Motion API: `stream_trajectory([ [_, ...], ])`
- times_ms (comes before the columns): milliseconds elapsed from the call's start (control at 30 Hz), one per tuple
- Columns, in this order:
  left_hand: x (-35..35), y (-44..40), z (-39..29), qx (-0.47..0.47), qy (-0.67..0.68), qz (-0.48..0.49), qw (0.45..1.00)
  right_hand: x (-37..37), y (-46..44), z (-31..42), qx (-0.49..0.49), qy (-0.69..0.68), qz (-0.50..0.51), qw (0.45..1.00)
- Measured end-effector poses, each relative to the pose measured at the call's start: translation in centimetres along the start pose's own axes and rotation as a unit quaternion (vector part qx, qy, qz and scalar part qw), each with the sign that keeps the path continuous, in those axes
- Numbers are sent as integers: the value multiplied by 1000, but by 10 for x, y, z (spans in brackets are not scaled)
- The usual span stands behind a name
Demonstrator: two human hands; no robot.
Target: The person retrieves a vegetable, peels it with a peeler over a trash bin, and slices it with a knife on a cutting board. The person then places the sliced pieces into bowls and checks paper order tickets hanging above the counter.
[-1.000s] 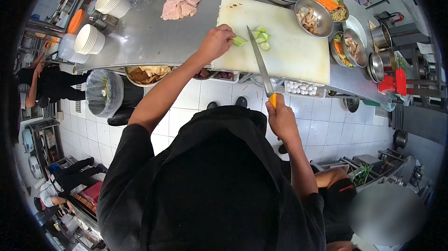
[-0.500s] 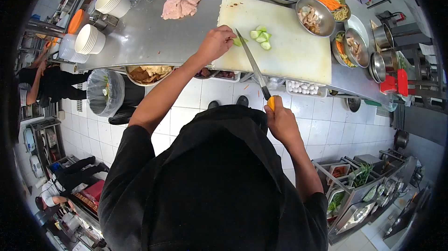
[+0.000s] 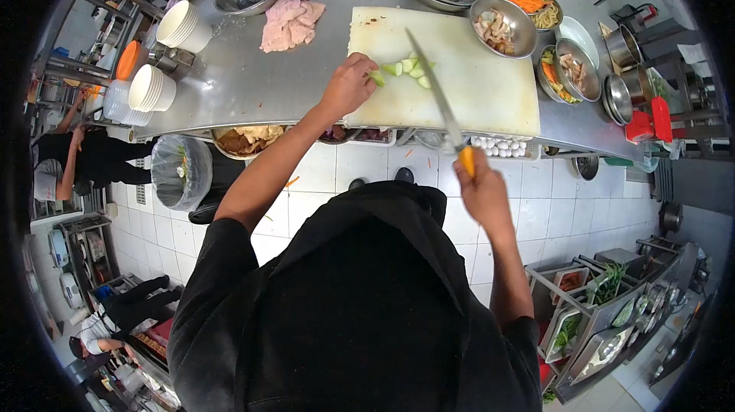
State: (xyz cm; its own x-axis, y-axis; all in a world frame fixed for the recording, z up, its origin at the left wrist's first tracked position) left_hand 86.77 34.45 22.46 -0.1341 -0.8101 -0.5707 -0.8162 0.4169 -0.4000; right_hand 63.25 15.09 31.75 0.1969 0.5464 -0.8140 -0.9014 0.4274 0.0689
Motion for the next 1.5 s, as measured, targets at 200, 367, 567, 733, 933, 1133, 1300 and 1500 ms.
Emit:
stream_trajectory([
  [200, 13, -2, -17, 31, -45, 21, 998, 1, -65, -52, -101, 109, -157, 976],
  [367, 18, -11, -17, 53, -81, 11, 995, 27, -106, -61, -138, 191, -208, 949],
  [567, 27, -16, 0, -42, -111, 58, 991, 108, -150, 9, -297, 21, -169, 939],
  [733, 33, -13, 12, -176, -5, 40, 984, 136, -167, 34, -306, 42, -177, 934],
  [933, 12, -23, -18, -203, 67, 9, 977, 141, -180, 31, -374, -24, -207, 904],
  [1133, -25, -68, -77, -56, 34, -3, 998, 139, -193, 36, -345, 3, -193, 918],
  [1300, -26, -81, -100, -24, 57, 1, 998, 133, -210, 33, -249, -120, -203, 939],
  [1500, 39, -30, -65, -29, -61, 21, 997, 122, -224, 11, -75, -298, -268, 913],
])
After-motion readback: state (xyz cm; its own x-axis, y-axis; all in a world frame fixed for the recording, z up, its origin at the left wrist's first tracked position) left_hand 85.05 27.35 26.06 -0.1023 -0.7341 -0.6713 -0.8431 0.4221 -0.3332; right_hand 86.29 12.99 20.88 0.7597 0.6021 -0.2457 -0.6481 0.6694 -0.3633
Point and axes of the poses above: each hand's wrist, its own y-axis away from the middle knuckle, its own x-axis out of the palm, z = x × y, the point moved 2 cm from there along -y, towards the middle knuckle, and after that the axes turned 9 degrees about -z, right-handed, at the moved point
